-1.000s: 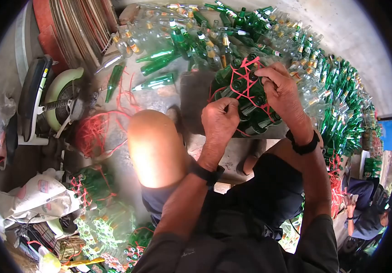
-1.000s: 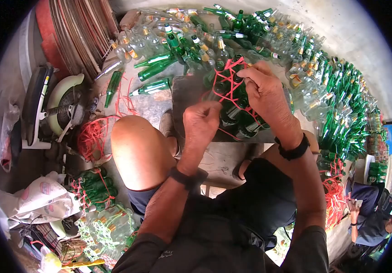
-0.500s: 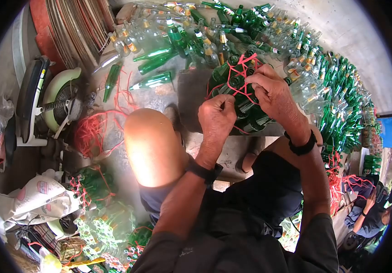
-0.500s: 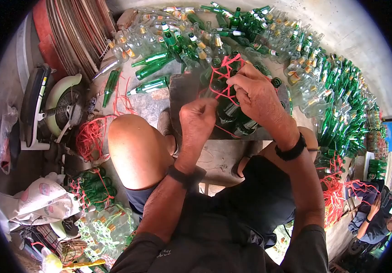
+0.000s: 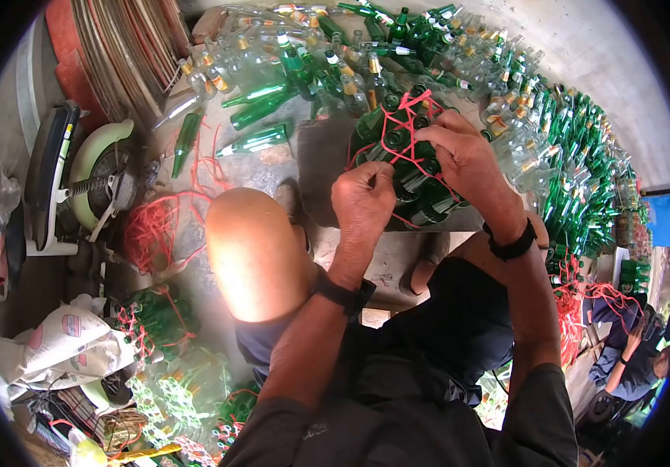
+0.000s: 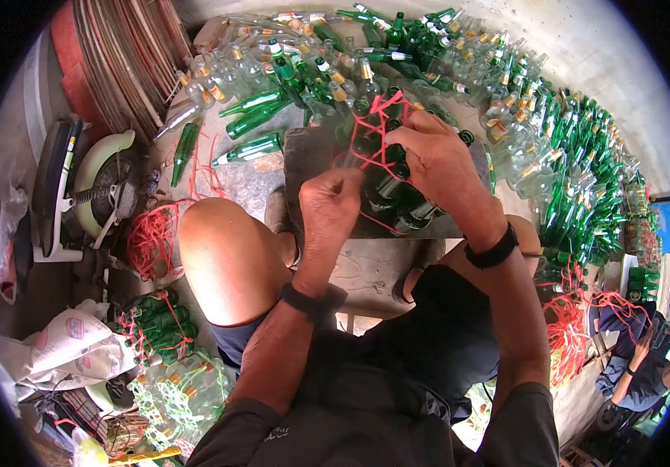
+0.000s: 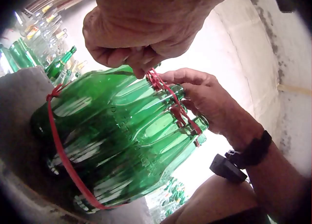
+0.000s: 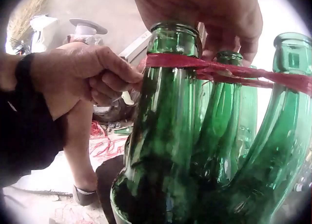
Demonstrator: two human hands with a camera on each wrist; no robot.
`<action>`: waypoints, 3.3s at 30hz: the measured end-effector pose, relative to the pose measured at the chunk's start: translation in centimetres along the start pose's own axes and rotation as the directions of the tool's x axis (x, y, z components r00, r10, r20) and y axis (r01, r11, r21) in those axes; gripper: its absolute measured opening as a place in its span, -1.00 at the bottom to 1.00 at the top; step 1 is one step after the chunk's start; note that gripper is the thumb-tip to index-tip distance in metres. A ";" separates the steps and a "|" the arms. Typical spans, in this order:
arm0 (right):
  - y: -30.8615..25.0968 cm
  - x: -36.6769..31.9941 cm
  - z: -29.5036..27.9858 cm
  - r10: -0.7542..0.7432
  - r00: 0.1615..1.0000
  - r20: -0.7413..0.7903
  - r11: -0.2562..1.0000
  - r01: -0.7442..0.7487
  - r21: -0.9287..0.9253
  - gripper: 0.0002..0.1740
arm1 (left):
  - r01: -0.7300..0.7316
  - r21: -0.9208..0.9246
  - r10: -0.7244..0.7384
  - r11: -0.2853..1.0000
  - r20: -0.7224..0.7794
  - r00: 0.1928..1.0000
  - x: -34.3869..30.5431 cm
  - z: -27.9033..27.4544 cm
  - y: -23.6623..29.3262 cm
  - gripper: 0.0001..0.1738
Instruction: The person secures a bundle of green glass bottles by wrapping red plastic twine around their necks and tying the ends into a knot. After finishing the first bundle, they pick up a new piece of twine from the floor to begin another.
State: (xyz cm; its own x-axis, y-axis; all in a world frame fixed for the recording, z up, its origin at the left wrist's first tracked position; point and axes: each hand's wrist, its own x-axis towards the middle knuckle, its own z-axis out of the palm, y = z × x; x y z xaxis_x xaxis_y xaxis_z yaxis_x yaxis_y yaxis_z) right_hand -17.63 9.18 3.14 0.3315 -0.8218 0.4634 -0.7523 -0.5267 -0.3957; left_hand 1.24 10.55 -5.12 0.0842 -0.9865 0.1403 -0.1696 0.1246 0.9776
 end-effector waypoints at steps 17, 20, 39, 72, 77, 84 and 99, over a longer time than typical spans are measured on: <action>1.1 1.5 -0.9 -0.035 0.983 0.179 0.987 0.061 -0.145 -0.92 | 0.091 -0.101 -0.088 0.991 0.031 0.996 -0.2 0.3 0.1 -0.88; 1.3 1.2 -0.6 -0.043 0.982 0.183 0.984 0.073 -0.162 -0.94 | 0.058 -0.131 -0.057 0.990 0.015 0.998 0.0 0.2 0.0 -0.87; 3.1 0.9 -0.2 0.099 0.995 -0.006 0.969 -0.095 0.229 -0.93 | 0.163 -0.146 -0.155 0.976 0.064 0.986 -0.3 -0.3 -0.5 -0.84; -5.8 0.6 -2.9 0.280 0.959 0.037 0.700 -0.231 0.676 -0.92 | 0.084 -0.258 -0.088 0.962 -0.004 0.996 -0.7 -1.2 0.0 -0.86; -7.3 -1.0 -2.1 0.381 0.925 0.019 0.627 -0.273 0.729 -0.93 | 0.153 -0.253 -0.153 0.955 0.018 0.988 -0.8 -1.6 0.6 -0.83; -9.3 -2.9 0.5 0.461 0.884 0.072 0.468 -0.311 0.827 -0.92 | 0.106 -0.323 -0.119 0.940 -0.021 0.993 -0.5 -3.3 3.5 -0.82; -10.0 -4.4 6.8 0.263 0.962 0.070 0.872 -0.268 0.409 -0.95 | -0.028 -0.243 -0.094 0.970 -0.476 0.874 2.5 -26.5 5.0 -0.78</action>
State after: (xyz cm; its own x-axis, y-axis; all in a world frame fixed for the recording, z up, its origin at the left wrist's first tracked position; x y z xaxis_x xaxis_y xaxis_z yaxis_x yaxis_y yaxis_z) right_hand -7.69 16.60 -0.39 0.1605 -0.9445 0.2865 -0.5125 -0.3278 -0.7937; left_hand 26.59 11.53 4.30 0.5572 -0.8237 0.1053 0.0719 0.1742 0.9821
